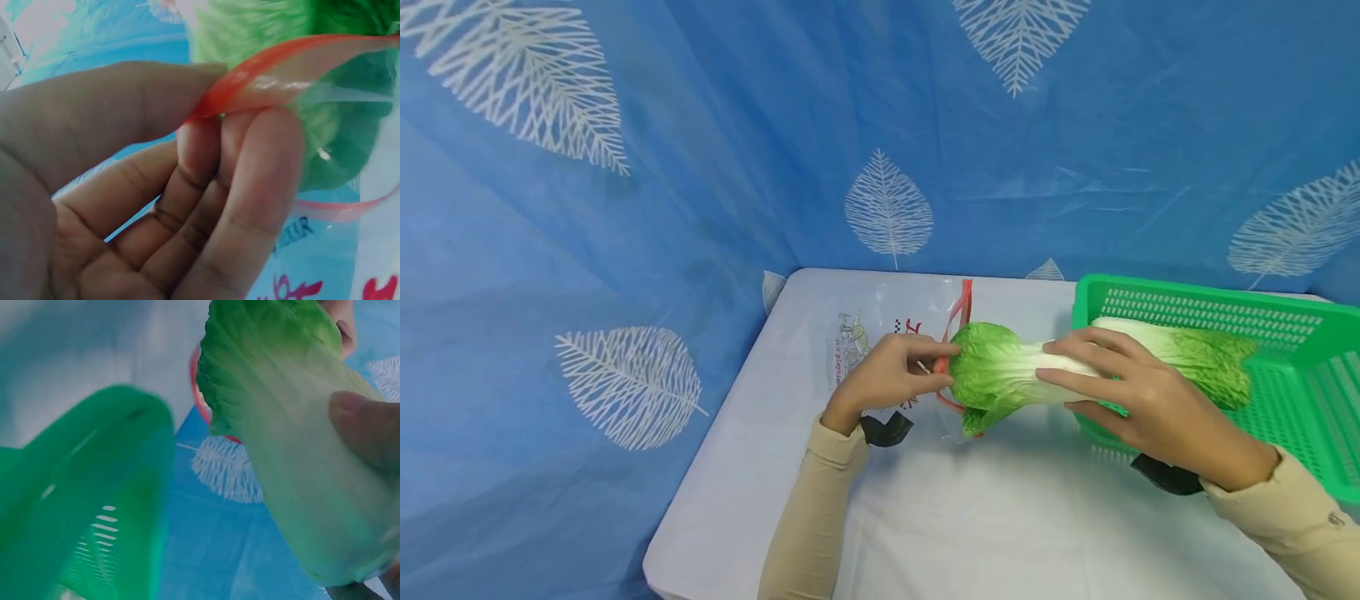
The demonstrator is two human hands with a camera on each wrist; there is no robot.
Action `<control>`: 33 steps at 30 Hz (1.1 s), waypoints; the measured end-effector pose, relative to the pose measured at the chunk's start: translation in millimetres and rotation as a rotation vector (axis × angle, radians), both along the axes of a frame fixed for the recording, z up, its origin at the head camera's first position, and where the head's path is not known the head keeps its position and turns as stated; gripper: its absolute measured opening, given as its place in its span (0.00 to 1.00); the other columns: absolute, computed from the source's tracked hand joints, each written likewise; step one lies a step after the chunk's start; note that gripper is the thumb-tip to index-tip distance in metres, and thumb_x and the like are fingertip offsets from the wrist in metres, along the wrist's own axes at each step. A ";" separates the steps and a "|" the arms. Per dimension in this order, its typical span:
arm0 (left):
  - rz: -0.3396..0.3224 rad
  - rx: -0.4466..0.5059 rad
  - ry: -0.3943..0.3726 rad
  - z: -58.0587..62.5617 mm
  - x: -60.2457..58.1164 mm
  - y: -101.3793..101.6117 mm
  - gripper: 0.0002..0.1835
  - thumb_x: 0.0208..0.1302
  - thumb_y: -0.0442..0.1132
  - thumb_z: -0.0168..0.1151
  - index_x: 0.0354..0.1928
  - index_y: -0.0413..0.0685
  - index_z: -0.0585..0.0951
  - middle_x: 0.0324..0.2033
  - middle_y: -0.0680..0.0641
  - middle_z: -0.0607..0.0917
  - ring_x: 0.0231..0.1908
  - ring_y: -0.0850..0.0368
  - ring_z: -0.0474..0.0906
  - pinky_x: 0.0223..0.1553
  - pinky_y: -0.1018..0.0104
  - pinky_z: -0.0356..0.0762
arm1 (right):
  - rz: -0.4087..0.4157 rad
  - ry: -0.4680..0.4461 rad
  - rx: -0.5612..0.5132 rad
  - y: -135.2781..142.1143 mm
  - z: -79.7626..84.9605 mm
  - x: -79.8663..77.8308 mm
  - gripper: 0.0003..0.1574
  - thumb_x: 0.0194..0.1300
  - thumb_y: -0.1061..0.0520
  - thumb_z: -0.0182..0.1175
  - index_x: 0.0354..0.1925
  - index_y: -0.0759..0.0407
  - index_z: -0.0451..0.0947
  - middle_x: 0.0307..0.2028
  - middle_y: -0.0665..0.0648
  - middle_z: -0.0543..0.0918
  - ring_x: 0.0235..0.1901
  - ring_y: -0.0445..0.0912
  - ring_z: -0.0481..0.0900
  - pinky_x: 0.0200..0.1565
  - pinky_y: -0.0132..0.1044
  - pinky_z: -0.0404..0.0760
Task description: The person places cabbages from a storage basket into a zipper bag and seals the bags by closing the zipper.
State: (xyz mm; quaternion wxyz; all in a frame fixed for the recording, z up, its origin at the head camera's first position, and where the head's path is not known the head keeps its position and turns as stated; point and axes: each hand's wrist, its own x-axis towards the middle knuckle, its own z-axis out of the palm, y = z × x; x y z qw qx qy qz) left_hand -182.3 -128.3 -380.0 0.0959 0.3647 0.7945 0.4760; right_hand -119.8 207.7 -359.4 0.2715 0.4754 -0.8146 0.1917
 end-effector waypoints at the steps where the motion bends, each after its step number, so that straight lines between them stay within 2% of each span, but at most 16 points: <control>1: 0.004 -0.001 0.004 -0.5 -0.1 -0.4 0.22 0.68 0.35 0.69 0.63 0.41 0.82 0.31 0.51 0.80 0.30 0.59 0.77 0.35 0.66 0.79 | 0.020 -0.017 -0.004 0.5 -1.9 -1.6 0.35 0.82 0.35 0.39 0.62 0.52 0.83 0.61 0.59 0.80 0.61 0.60 0.72 0.66 0.27 0.60; 5: -0.013 -0.001 0.002 -1.1 -0.1 -0.3 0.22 0.68 0.37 0.70 0.63 0.43 0.82 0.31 0.52 0.80 0.33 0.60 0.78 0.39 0.66 0.81 | 0.099 -0.158 -0.027 4.1 -8.5 -8.0 0.32 0.78 0.37 0.50 0.64 0.55 0.81 0.63 0.59 0.78 0.65 0.55 0.71 0.67 0.28 0.61; 7: -0.047 0.016 -0.009 -0.1 0.8 -0.1 0.22 0.67 0.37 0.70 0.62 0.43 0.83 0.33 0.52 0.82 0.33 0.61 0.78 0.40 0.66 0.82 | 0.124 -0.273 -0.048 7.2 -8.5 -13.4 0.29 0.72 0.44 0.64 0.65 0.55 0.80 0.65 0.58 0.77 0.68 0.49 0.69 0.63 0.28 0.67; 10: -0.139 0.069 -0.050 2.2 3.7 -0.3 0.22 0.66 0.33 0.70 0.62 0.40 0.82 0.36 0.50 0.82 0.33 0.59 0.78 0.39 0.64 0.83 | 0.145 -0.447 -0.082 12.4 -5.8 -23.7 0.36 0.60 0.61 0.74 0.66 0.54 0.78 0.68 0.56 0.74 0.68 0.42 0.68 0.48 0.27 0.75; 12: -0.208 0.102 -0.079 3.6 6.1 -0.3 0.23 0.66 0.31 0.69 0.63 0.38 0.82 0.38 0.47 0.82 0.34 0.58 0.78 0.39 0.62 0.83 | 0.135 -0.518 -0.097 13.6 -4.5 -30.9 0.44 0.52 0.70 0.76 0.67 0.53 0.78 0.68 0.55 0.73 0.64 0.38 0.71 0.38 0.27 0.76; 13: -0.232 0.113 -0.095 3.9 7.0 -0.2 0.23 0.66 0.30 0.69 0.63 0.37 0.81 0.40 0.46 0.82 0.34 0.58 0.79 0.40 0.62 0.83 | 0.116 -0.534 -0.103 13.5 -4.6 -33.7 0.45 0.53 0.70 0.76 0.68 0.52 0.77 0.68 0.54 0.74 0.63 0.37 0.71 0.35 0.27 0.76; 15: -0.251 0.128 -0.113 3.6 7.6 0.2 0.23 0.66 0.30 0.68 0.63 0.35 0.81 0.43 0.46 0.83 0.35 0.58 0.80 0.40 0.62 0.83 | 0.029 -0.556 -0.118 11.9 -5.4 -36.1 0.44 0.56 0.68 0.75 0.69 0.49 0.76 0.68 0.52 0.74 0.62 0.34 0.72 0.39 0.26 0.77; 18: -0.204 0.156 -0.121 1.3 6.1 0.1 0.24 0.67 0.30 0.67 0.64 0.35 0.80 0.42 0.47 0.83 0.32 0.59 0.78 0.36 0.65 0.81 | -0.166 -0.620 -0.155 7.0 -8.6 -32.6 0.40 0.62 0.59 0.74 0.69 0.41 0.76 0.67 0.51 0.76 0.61 0.32 0.72 0.46 0.26 0.78; 19: -0.184 0.167 -0.121 0.5 5.1 -0.3 0.24 0.67 0.30 0.67 0.64 0.35 0.80 0.40 0.47 0.83 0.30 0.58 0.77 0.33 0.66 0.78 | -0.222 -0.654 -0.164 5.3 -9.3 -30.1 0.38 0.64 0.56 0.73 0.70 0.40 0.75 0.67 0.52 0.76 0.56 0.36 0.76 0.44 0.29 0.79; 21: -0.156 0.185 -0.119 -1.3 2.8 -1.9 0.24 0.68 0.29 0.66 0.65 0.35 0.78 0.34 0.47 0.80 0.26 0.58 0.72 0.29 0.66 0.73 | -0.318 -0.743 -0.193 2.8 -9.2 -25.7 0.35 0.67 0.50 0.71 0.70 0.38 0.75 0.67 0.54 0.76 0.55 0.42 0.79 0.43 0.36 0.80; 23: -0.142 0.192 -0.115 -2.8 0.0 -3.7 0.25 0.68 0.29 0.65 0.67 0.35 0.77 0.32 0.48 0.79 0.25 0.58 0.70 0.27 0.66 0.68 | -0.365 -0.835 -0.223 3.0 -6.9 -23.5 0.33 0.69 0.45 0.68 0.70 0.39 0.74 0.68 0.55 0.75 0.53 0.51 0.81 0.42 0.43 0.81; 25: -0.135 0.188 -0.099 -3.8 -2.7 -5.3 0.24 0.69 0.29 0.65 0.66 0.36 0.78 0.34 0.50 0.81 0.28 0.58 0.74 0.28 0.66 0.71 | -0.364 -0.947 -0.281 5.8 -3.0 -24.5 0.32 0.73 0.44 0.64 0.72 0.44 0.73 0.67 0.56 0.75 0.49 0.56 0.82 0.40 0.48 0.82; 26: -0.133 0.187 -0.086 -3.8 -3.8 -5.7 0.20 0.69 0.29 0.64 0.62 0.35 0.81 0.33 0.50 0.81 0.28 0.58 0.73 0.28 0.66 0.72 | -0.354 -1.006 -0.325 7.7 -1.4 -26.0 0.32 0.74 0.43 0.62 0.72 0.47 0.73 0.66 0.56 0.75 0.54 0.56 0.81 0.43 0.50 0.83; 30: -0.107 0.193 -0.043 -2.3 -5.1 -5.1 0.05 0.71 0.32 0.64 0.44 0.37 0.84 0.34 0.47 0.79 0.32 0.56 0.76 0.32 0.64 0.76 | -0.275 -1.227 -0.477 14.4 -1.1 -33.8 0.33 0.79 0.44 0.54 0.72 0.61 0.69 0.59 0.58 0.76 0.47 0.52 0.84 0.43 0.51 0.86; 32: -0.076 0.211 -0.041 -1.2 -3.9 -4.0 0.06 0.71 0.33 0.64 0.44 0.36 0.84 0.36 0.45 0.80 0.34 0.55 0.77 0.33 0.63 0.78 | -0.241 -1.289 -0.505 14.8 -4.4 -35.5 0.34 0.80 0.45 0.52 0.72 0.65 0.67 0.58 0.61 0.76 0.46 0.51 0.85 0.44 0.53 0.86; 33: -0.047 0.223 -0.046 -0.9 -3.3 -3.7 0.09 0.71 0.33 0.64 0.49 0.36 0.84 0.39 0.45 0.82 0.37 0.55 0.79 0.36 0.63 0.80 | -0.238 -1.302 -0.503 14.3 -6.2 -35.2 0.35 0.80 0.45 0.52 0.72 0.66 0.67 0.59 0.61 0.75 0.48 0.49 0.84 0.44 0.52 0.87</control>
